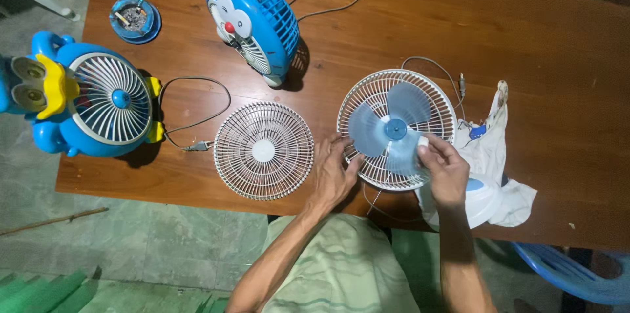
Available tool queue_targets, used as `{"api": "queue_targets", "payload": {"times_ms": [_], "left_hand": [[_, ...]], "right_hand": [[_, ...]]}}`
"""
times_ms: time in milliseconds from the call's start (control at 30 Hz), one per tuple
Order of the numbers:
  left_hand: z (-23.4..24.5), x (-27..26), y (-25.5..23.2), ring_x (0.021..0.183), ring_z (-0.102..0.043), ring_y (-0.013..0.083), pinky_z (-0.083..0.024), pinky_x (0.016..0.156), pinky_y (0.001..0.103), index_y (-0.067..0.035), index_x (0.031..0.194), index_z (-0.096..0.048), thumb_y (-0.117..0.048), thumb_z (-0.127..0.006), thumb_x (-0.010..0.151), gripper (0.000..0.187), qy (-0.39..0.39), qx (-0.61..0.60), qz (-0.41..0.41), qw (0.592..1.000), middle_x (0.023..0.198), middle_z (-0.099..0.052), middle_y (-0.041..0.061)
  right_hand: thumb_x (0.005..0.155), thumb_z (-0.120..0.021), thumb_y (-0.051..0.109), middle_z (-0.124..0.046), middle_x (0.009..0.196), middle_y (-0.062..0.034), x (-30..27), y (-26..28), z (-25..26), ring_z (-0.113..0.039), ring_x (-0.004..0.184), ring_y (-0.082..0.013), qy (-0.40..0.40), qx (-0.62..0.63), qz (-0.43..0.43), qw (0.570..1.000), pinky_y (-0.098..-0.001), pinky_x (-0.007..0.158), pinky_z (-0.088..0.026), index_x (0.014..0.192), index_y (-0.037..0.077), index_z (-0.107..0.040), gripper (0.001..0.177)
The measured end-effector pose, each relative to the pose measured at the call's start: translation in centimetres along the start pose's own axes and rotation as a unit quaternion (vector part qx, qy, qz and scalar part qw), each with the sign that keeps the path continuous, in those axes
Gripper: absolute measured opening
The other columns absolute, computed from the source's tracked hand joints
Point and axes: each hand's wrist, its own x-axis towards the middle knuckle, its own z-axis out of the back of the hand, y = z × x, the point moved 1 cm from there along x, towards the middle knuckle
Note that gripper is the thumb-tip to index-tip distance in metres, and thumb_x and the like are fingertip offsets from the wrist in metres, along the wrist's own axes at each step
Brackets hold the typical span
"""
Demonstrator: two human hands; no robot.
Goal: The person wipes a fan blade with a cloth, then installs the blade onto a fan motor and secures it with a cap. Finally, the person attaches the front fan cage to complete the assembly.
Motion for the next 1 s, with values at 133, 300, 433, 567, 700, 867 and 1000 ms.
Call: {"api": "queue_targets", "payload": {"times_ms": [133, 300, 433, 567, 700, 867, 1000], "left_hand": [[0.0, 0.6, 1.1, 0.123, -0.051, 0.0406, -0.043, 0.104, 0.050, 0.001, 0.122, -0.067, -0.023, -0.079, 0.084, 0.046, 0.015, 0.002, -0.006, 1.000, 0.138, -0.055, 0.026], [-0.4, 1.5, 2.3, 0.124, -0.050, 0.0435, -0.041, 0.105, 0.052, 0.002, 0.127, -0.064, -0.021, -0.080, 0.084, 0.052, 0.002, -0.006, -0.034, 0.999, 0.141, -0.053, 0.029], [-0.6, 1.4, 3.0, 0.127, -0.054, 0.0447, -0.042, 0.109, 0.052, 0.001, 0.127, -0.062, -0.021, -0.083, 0.081, 0.055, -0.025, -0.011, -0.050, 0.998, 0.141, -0.055, 0.029], [-1.0, 2.4, 3.2, 0.123, -0.054, 0.0486, -0.043, 0.105, 0.053, 0.002, 0.127, -0.063, -0.018, -0.084, 0.075, 0.059, -0.031, 0.004, -0.037, 0.999, 0.140, -0.052, 0.035], [-0.9, 2.3, 3.5, 0.127, -0.055, 0.0474, -0.044, 0.107, 0.053, 0.002, 0.129, -0.062, -0.020, -0.084, 0.080, 0.058, -0.008, -0.006, -0.014, 1.000, 0.143, -0.053, 0.034], [-1.2, 2.4, 3.5, 0.132, -0.051, 0.0480, -0.042, 0.110, 0.053, 0.002, 0.130, -0.062, -0.021, -0.083, 0.081, 0.058, 0.014, -0.020, 0.005, 1.000, 0.145, -0.051, 0.034], [-1.4, 2.4, 3.5, 0.135, -0.050, 0.0459, -0.037, 0.113, 0.055, 0.003, 0.132, -0.061, -0.022, -0.084, 0.081, 0.061, 0.038, 0.002, 0.016, 0.999, 0.146, -0.050, 0.033]], "right_hand": [[0.091, -0.080, 0.006, -0.062, 0.103, -0.0130, 0.5, 1.6, -2.1, -0.059, 0.086, -0.0118, -0.034, -0.194, 0.083, 0.977, -0.0248, 0.078, -0.052, 0.134, -0.005, -0.066, 0.047], [0.087, -0.079, 0.010, -0.069, 0.108, -0.0134, 1.3, 3.9, -3.9, -0.065, 0.086, -0.0162, -0.001, -0.380, 0.147, 0.913, -0.0297, 0.077, -0.055, 0.124, -0.002, -0.071, 0.040], [0.087, -0.079, 0.014, -0.070, 0.118, -0.0145, 1.5, 4.6, -4.9, -0.070, 0.089, -0.0200, 0.025, -0.433, 0.176, 0.884, -0.0328, 0.080, -0.057, 0.123, 0.000, -0.071, 0.039], [0.087, -0.080, 0.012, -0.070, 0.117, -0.0163, 2.8, 5.4, -5.4, -0.071, 0.090, -0.0248, 0.036, -0.469, 0.222, 0.854, -0.0351, 0.082, -0.057, 0.123, -0.001, -0.071, 0.039], [0.086, -0.080, 0.010, -0.071, 0.115, -0.0178, 2.3, 4.9, -5.9, -0.071, 0.092, -0.0284, 0.055, -0.491, 0.246, 0.834, -0.0363, 0.084, -0.057, 0.121, -0.003, -0.071, 0.038], [0.084, -0.081, 0.008, -0.071, 0.115, -0.0200, 2.5, 4.9, -5.9, -0.072, 0.099, -0.0314, 0.065, -0.490, 0.299, 0.816, -0.0372, 0.086, -0.058, 0.118, -0.005, -0.071, 0.038], [0.084, -0.081, 0.004, -0.071, 0.114, -0.0216, 2.4, 4.6, -5.8, -0.071, 0.101, -0.0328, 0.072, -0.482, 0.320, 0.813, -0.0380, 0.086, -0.059, 0.117, -0.006, -0.070, 0.036]]}}
